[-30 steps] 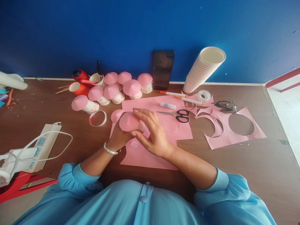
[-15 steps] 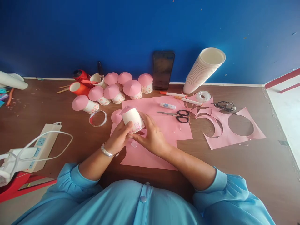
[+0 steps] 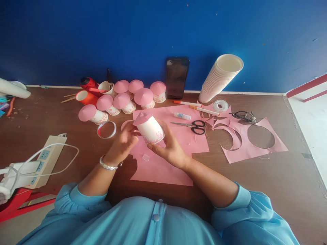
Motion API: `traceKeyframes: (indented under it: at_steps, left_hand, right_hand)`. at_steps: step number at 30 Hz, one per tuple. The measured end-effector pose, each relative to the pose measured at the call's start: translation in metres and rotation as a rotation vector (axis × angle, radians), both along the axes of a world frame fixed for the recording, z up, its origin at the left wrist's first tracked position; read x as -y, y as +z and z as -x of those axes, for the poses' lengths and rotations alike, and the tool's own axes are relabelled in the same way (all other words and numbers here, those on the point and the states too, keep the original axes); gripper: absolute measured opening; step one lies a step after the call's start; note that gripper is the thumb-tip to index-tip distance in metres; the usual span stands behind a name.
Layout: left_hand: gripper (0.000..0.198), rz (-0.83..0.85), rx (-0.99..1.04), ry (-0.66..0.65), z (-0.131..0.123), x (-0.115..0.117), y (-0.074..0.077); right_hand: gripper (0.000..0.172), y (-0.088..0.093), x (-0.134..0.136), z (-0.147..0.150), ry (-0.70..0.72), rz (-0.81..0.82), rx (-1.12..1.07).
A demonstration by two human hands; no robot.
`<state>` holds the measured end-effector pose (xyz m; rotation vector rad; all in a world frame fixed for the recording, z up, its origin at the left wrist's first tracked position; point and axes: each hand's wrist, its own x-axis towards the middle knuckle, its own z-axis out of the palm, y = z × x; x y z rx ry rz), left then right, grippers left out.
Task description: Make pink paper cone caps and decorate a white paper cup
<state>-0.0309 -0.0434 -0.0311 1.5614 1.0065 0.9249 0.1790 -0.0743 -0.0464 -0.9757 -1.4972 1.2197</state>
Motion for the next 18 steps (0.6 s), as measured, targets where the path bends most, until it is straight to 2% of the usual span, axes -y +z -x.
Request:
traceKeyframes:
  at_steps: [3, 5, 9, 13, 16, 18]
  left_hand:
    - [0.063, -0.065, 0.147, 0.132, 0.012, -0.008, 0.009]
    - [0.069, -0.112, 0.186, 0.123, 0.012, -0.011, 0.019]
    - [0.061, -0.110, 0.175, 0.029, 0.001, -0.005, 0.031]
    - [0.051, -0.078, 0.154, 0.038, -0.010, 0.006, 0.023]
    - [0.043, -0.034, 0.245, 0.066, -0.015, 0.011, 0.014]
    - [0.047, 0.011, 0.299, 0.075, -0.017, 0.012, 0.010]
  right_hand:
    - [0.069, 0.000, 0.001, -0.001, 0.034, -0.059, 0.054]
    - [0.071, 0.002, 0.002, 0.001, 0.067, -0.124, 0.102]
    - [0.072, 0.003, 0.005, 0.006, 0.109, -0.224, 0.160]
    - [0.075, -0.001, 0.007, 0.009, 0.119, -0.262, 0.175]
    - [0.077, -0.002, 0.008, 0.008, 0.123, -0.265, 0.167]
    - [0.077, -0.002, 0.008, 0.007, 0.125, -0.254, 0.167]
